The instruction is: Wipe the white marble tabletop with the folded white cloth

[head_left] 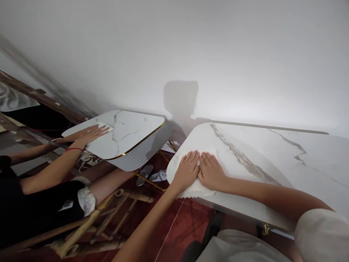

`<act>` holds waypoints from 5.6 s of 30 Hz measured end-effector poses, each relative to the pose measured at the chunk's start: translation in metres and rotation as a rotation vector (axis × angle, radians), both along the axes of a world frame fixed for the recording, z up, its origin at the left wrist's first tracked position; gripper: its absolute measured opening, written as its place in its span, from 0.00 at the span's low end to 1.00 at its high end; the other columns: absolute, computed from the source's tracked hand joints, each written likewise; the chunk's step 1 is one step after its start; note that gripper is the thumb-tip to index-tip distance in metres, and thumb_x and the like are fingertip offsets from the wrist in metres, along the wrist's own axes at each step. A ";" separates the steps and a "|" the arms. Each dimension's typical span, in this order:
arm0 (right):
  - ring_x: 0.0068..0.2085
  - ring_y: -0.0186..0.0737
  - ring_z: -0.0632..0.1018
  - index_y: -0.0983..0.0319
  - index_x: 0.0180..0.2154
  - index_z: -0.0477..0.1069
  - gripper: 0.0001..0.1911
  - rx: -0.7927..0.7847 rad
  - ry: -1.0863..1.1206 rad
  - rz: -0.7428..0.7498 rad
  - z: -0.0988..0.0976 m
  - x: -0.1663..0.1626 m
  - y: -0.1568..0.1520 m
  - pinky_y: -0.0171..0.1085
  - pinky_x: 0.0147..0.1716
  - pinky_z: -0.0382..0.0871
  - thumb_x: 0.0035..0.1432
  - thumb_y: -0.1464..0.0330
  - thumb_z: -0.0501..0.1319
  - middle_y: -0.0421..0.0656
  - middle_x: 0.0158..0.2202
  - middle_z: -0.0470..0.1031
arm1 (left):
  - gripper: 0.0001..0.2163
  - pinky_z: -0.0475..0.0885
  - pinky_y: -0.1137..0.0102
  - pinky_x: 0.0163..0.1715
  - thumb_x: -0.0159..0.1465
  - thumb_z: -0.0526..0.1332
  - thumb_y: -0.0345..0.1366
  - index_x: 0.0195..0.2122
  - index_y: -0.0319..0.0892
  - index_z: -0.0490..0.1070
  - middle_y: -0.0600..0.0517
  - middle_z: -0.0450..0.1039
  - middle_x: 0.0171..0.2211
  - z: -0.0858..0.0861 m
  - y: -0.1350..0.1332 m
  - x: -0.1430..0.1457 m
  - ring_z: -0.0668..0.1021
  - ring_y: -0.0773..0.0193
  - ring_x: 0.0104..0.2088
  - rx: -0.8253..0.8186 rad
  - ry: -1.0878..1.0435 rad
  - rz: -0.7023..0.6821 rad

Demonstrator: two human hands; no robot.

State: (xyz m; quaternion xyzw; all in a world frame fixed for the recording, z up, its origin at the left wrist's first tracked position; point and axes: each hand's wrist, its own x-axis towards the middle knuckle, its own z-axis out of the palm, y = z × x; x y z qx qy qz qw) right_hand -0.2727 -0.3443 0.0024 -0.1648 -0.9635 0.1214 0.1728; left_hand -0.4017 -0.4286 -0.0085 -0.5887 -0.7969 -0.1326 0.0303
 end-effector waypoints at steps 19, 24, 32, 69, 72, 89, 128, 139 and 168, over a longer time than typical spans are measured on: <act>0.62 0.48 0.61 0.75 0.61 0.59 0.27 0.060 0.012 -0.276 -0.002 -0.085 0.190 0.44 0.61 0.48 0.64 0.67 0.46 0.55 0.62 0.62 | 0.22 0.55 0.62 0.64 0.65 0.49 0.35 0.60 0.38 0.64 0.48 0.62 0.62 0.014 0.220 -0.086 0.62 0.58 0.64 0.122 -0.183 -0.154; 0.62 0.48 0.61 0.75 0.60 0.60 0.27 0.058 0.025 -0.323 -0.002 -0.104 0.209 0.43 0.60 0.48 0.63 0.68 0.47 0.55 0.61 0.64 | 0.21 0.55 0.65 0.63 0.64 0.50 0.35 0.57 0.39 0.68 0.49 0.65 0.61 0.011 0.247 -0.105 0.64 0.60 0.62 0.160 -0.235 -0.163; 0.61 0.51 0.62 0.77 0.59 0.62 0.26 0.049 0.022 -0.398 -0.004 -0.113 0.211 0.44 0.60 0.49 0.64 0.68 0.47 0.57 0.60 0.65 | 0.21 0.59 0.66 0.61 0.64 0.49 0.33 0.56 0.40 0.69 0.49 0.67 0.59 0.010 0.256 -0.113 0.68 0.62 0.60 0.150 -0.194 -0.198; 0.64 0.54 0.59 0.80 0.61 0.57 0.31 0.060 -0.123 -0.181 0.005 0.086 0.044 0.47 0.63 0.47 0.61 0.67 0.48 0.60 0.63 0.59 | 0.24 0.56 0.56 0.64 0.64 0.48 0.34 0.61 0.41 0.62 0.49 0.60 0.63 0.009 0.067 0.083 0.61 0.55 0.64 0.056 -0.108 -0.142; 0.64 0.51 0.60 0.79 0.62 0.56 0.30 0.050 -0.165 -0.225 0.011 0.075 0.080 0.45 0.62 0.48 0.63 0.67 0.46 0.58 0.63 0.60 | 0.22 0.57 0.59 0.63 0.64 0.48 0.33 0.59 0.40 0.64 0.49 0.63 0.62 0.013 0.108 0.074 0.63 0.57 0.63 0.089 -0.128 -0.178; 0.63 0.48 0.60 0.73 0.61 0.57 0.26 0.085 -0.062 -0.357 0.003 -0.016 0.234 0.45 0.60 0.49 0.65 0.68 0.44 0.55 0.63 0.61 | 0.20 0.59 0.66 0.62 0.62 0.50 0.30 0.53 0.41 0.72 0.49 0.70 0.56 0.004 0.277 -0.017 0.69 0.60 0.59 0.273 -0.197 -0.196; 0.66 0.52 0.57 0.72 0.63 0.58 0.29 0.080 -0.033 -0.188 -0.005 0.108 0.005 0.51 0.64 0.48 0.63 0.67 0.47 0.55 0.65 0.57 | 0.24 0.58 0.56 0.62 0.64 0.45 0.35 0.61 0.43 0.63 0.47 0.62 0.62 -0.008 0.028 0.101 0.62 0.56 0.64 0.123 -0.033 -0.125; 0.64 0.50 0.59 0.73 0.62 0.58 0.28 0.098 -0.070 -0.270 -0.003 0.105 0.111 0.48 0.62 0.49 0.63 0.68 0.47 0.55 0.64 0.60 | 0.21 0.58 0.59 0.62 0.64 0.48 0.31 0.57 0.36 0.66 0.44 0.66 0.59 0.006 0.141 0.102 0.65 0.54 0.61 0.149 -0.043 -0.228; 0.63 0.49 0.60 0.72 0.61 0.60 0.26 0.073 -0.054 -0.417 -0.001 0.014 0.253 0.43 0.60 0.50 0.65 0.68 0.45 0.53 0.62 0.62 | 0.19 0.61 0.63 0.59 0.64 0.48 0.30 0.53 0.43 0.71 0.49 0.71 0.55 0.003 0.302 0.016 0.70 0.58 0.57 0.198 -0.095 -0.217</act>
